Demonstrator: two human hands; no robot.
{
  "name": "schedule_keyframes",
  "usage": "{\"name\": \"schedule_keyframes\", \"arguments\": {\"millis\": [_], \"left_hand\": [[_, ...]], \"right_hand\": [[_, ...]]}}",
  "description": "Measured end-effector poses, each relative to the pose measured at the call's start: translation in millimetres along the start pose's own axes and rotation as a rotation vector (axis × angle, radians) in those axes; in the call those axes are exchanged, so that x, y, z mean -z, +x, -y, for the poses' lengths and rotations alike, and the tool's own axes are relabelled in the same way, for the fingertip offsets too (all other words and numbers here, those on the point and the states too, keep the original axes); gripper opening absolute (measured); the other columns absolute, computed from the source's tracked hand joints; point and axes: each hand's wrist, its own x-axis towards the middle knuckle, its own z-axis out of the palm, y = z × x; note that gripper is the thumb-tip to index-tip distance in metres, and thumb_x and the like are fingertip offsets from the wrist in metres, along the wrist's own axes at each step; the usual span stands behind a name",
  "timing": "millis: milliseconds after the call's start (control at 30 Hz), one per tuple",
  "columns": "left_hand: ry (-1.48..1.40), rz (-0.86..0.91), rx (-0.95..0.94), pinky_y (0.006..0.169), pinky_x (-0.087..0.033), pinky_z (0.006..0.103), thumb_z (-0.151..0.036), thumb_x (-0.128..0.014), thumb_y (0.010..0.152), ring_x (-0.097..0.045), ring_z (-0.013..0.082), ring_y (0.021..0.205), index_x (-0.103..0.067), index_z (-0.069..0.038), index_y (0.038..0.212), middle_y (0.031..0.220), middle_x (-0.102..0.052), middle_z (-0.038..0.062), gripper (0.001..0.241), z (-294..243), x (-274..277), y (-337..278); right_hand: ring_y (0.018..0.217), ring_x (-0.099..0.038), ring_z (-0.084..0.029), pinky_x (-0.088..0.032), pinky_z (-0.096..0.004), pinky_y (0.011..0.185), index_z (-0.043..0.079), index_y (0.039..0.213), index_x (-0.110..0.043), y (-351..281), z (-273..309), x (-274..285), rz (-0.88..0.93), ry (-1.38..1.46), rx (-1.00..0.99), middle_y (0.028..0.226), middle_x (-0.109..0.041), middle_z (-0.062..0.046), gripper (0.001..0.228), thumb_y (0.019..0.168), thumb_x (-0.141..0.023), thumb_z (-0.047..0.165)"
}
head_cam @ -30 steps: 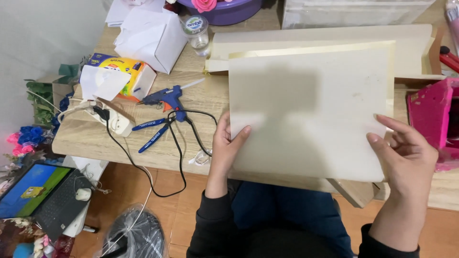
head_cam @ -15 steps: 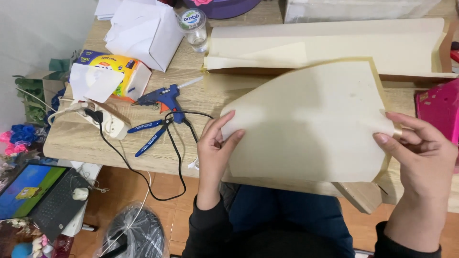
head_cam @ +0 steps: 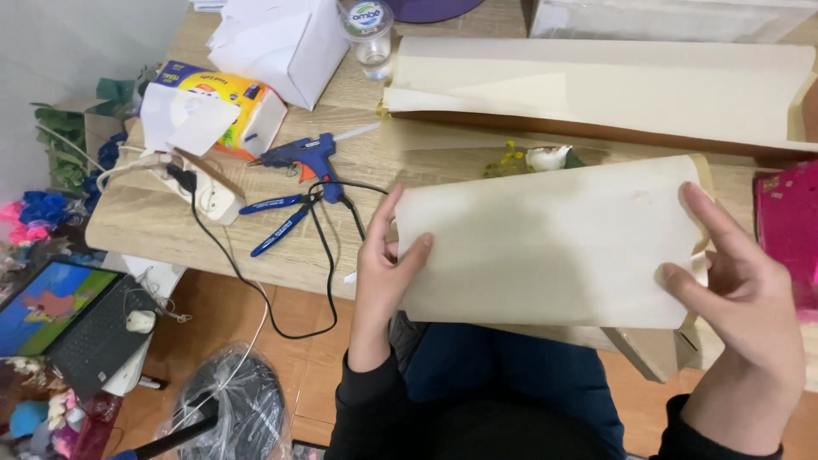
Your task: The person wraps a small bouquet of artificial flowers in a sheet of cream-colored paper. They fold the paper around the bouquet, then use scissors to trim the excess paper from the bottom edge.
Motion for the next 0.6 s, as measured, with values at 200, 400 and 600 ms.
{"name": "schedule_keyframes", "arguments": {"millis": [200, 400, 600], "left_hand": [[0.008, -0.091, -0.227, 0.058, -0.027, 0.0139, -0.022, -0.066, 0.099, -0.015, 0.0065, 0.060, -0.048, -0.020, 0.153, 0.165, -0.041, 0.002, 0.057, 7.9, 32.1, -24.4], [-0.283, -0.264, -0.361, 0.124, -0.029, 0.0273, -0.012, -0.064, 0.101, -0.033, 0.0150, 0.152, -0.040, -0.006, 0.155, 0.165, -0.038, 0.009, 0.059, 59.0, 60.4, -61.4], [0.505, -0.792, -0.359, 0.127, -0.020, 0.0582, -0.041, -0.059, 0.104, -0.016, 0.0399, 0.160, -0.028, -0.016, 0.160, 0.170, -0.018, 0.021, 0.069, 35.7, 40.8, -129.9]], "right_hand": [[0.158, -0.026, -0.036, -0.029, -0.044, 0.130, -0.018, 0.155, -0.022, 5.5, 52.8, -27.1, -0.009, 0.076, 0.149, 0.166, -0.026, -0.030, 0.083, 0.078, -0.051, -0.026], [0.151, -0.028, -0.022, -0.030, -0.035, 0.110, 0.003, 0.161, -0.020, 2.6, 138.5, -55.3, 0.262, 0.088, -0.092, 0.174, -0.019, -0.012, 0.093, 0.076, -0.047, -0.024], [0.102, -0.044, -0.010, -0.038, -0.030, 0.059, 0.014, 0.162, -0.031, 25.7, 119.4, -92.9, 0.539, -0.085, 0.071, 0.176, -0.023, -0.006, 0.088, 0.081, -0.059, -0.008]]}}
